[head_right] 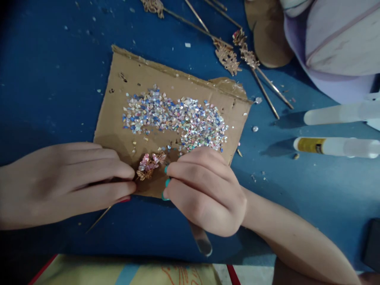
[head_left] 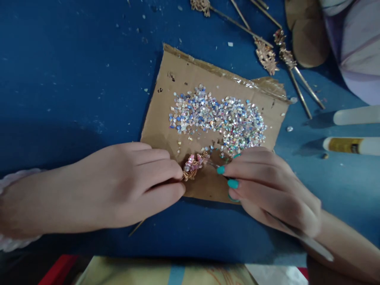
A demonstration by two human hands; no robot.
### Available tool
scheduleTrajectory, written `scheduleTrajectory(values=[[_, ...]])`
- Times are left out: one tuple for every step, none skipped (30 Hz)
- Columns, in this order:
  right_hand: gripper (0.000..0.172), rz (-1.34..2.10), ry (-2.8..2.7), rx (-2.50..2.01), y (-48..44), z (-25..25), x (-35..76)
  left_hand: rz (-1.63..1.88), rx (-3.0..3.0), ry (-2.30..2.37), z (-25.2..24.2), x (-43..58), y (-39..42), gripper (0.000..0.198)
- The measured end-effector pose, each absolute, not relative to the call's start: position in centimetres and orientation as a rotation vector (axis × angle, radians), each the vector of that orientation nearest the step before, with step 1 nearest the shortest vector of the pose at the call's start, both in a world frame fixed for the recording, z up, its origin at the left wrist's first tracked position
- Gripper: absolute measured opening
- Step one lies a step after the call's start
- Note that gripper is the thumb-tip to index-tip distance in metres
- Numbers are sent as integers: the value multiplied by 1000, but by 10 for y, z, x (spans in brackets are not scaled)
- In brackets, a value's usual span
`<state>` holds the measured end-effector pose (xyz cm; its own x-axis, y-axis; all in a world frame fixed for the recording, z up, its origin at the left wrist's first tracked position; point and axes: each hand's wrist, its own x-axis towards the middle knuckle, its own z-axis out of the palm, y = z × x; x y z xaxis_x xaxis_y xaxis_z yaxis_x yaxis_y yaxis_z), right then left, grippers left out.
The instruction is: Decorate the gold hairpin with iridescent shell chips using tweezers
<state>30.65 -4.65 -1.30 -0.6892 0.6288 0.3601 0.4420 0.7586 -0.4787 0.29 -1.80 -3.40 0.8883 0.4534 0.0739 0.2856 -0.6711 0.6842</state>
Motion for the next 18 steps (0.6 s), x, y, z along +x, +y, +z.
scheduleTrajectory(values=[[13, 499, -2440, -781, -46, -14, 307, 312, 2352, 529, -33, 3, -18, 34], [12, 506, -2440, -762, -44, -14, 307, 316, 2357, 531, -33, 3, -18, 34], [12, 509, -2442, -752, -43, -15, 308, 320, 2361, 531, -33, 4, -18, 34], [12, 511, -2445, -735, -42, -16, 308, 322, 2364, 532, -34, 4, -18, 34], [13, 511, -2443, -721, -41, -16, 309, 320, 2365, 534, -34, 4, -18, 34], [14, 510, -2439, -712, -40, -17, 309, 321, 2366, 535, -35, 5, -18, 34], [15, 510, -2437, -704, -39, -17, 309, 321, 2365, 537, -35, 5, -18, 33], [15, 509, -2434, -700, -38, -17, 308, 323, 2364, 537, -36, 4, -18, 32], [15, 508, -2433, -691, -38, -18, 308, 321, 2363, 538, -36, 4, -18, 30], [14, 508, -2428, -687, -37, -18, 307, 323, 2364, 536, -36, 4, -18, 29], [14, 505, -2416, -692, -37, -18, 307, 324, 2367, 533, -36, 3, -18, 28], [14, 501, -2404, -702, -36, -19, 306, 326, 2372, 532, -35, 3, -18, 27], [14, 498, -2397, -709, -35, -19, 306, 330, 2378, 530, -35, 3, -19, 27], [15, 493, -2394, -721, -35, -18, 306, 334, 2386, 531, -35, 3, -19, 28], [15, 489, -2397, -726, -34, -18, 306, 338, 2394, 533, -35, 3, -19, 29], [15, 482, -2403, -724, -34, -18, 306, 340, 2401, 535, -35, 3, -19, 29], [15, 476, -2408, -713, -33, -17, 306, 341, 2408, 535, -35, 3, -20, 29], [15, 475, -2410, -700, -33, -17, 306, 340, 2412, 535, -35, 3, -20, 28]])
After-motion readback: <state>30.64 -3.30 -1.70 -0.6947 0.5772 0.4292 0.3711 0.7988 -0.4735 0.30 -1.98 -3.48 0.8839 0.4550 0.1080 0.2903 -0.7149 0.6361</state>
